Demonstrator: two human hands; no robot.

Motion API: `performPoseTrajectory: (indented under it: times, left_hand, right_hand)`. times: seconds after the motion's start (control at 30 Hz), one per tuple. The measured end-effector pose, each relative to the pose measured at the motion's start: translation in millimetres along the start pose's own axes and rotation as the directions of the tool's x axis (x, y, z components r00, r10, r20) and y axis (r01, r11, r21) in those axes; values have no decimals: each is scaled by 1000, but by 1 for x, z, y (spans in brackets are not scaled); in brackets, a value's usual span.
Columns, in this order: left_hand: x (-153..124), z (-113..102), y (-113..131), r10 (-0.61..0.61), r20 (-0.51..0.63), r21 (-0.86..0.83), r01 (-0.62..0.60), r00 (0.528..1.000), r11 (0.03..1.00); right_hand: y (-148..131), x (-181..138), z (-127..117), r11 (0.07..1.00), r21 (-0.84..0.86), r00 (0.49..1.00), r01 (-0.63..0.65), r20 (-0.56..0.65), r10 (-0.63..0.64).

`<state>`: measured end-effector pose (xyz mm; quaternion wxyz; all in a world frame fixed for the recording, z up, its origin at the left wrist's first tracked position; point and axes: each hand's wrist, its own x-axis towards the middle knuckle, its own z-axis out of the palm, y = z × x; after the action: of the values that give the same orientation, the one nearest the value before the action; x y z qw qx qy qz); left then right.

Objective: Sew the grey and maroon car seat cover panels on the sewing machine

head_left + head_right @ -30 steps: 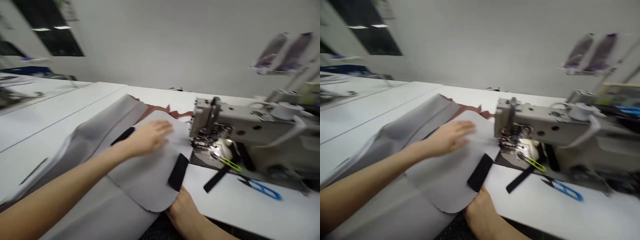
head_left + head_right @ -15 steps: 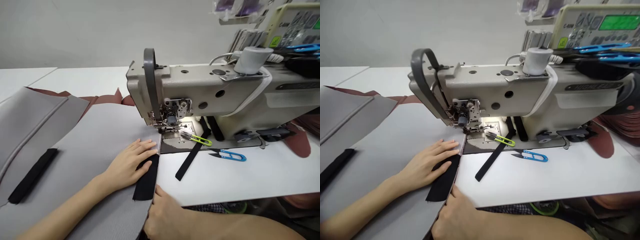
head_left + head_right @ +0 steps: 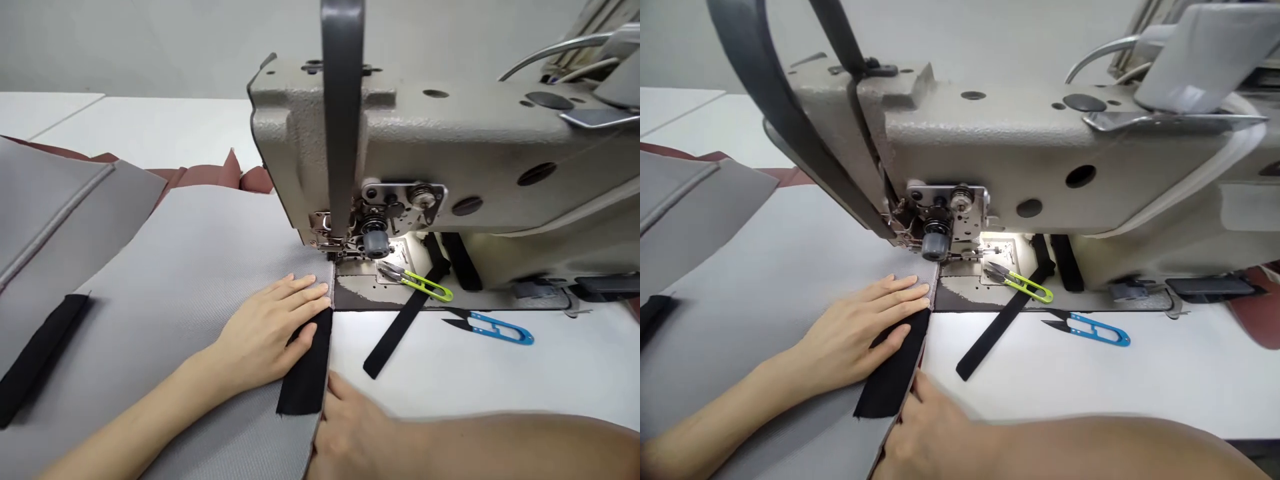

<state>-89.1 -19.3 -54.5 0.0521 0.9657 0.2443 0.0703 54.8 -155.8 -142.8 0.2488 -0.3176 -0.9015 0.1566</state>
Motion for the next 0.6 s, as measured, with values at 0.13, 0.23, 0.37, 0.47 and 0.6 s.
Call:
performPoseTrajectory:
  times: [0.13, 0.23, 0.37, 0.47, 0.6]
  left_hand:
    - [7, 0, -3, -23, -2, -13, 23, 1000, 1000]
    - [12, 1, -7, -38, -4, -14, 38, 999, 999]
    - [17, 3, -12, -61, -20, -49, 60, 998, 997]
    - [23, 2, -14, -72, -30, -58, 70, 997, 996]
    - [30, -1, -17, -89, -19, -40, 88, 996, 995]
  right_hand:
    - [9, 1, -9, 1000, 4, 1000, 3, -3, -3]
    - [15, 7, -20, 1000, -8, 1000, 16, -27, -16]
    - [23, 16, -36, 990, -94, 989, 104, -99, -113]
    - [30, 20, -49, 981, -121, 982, 154, -91, -165]
    - [38, 21, -62, 976, -106, 982, 190, -3, -191]
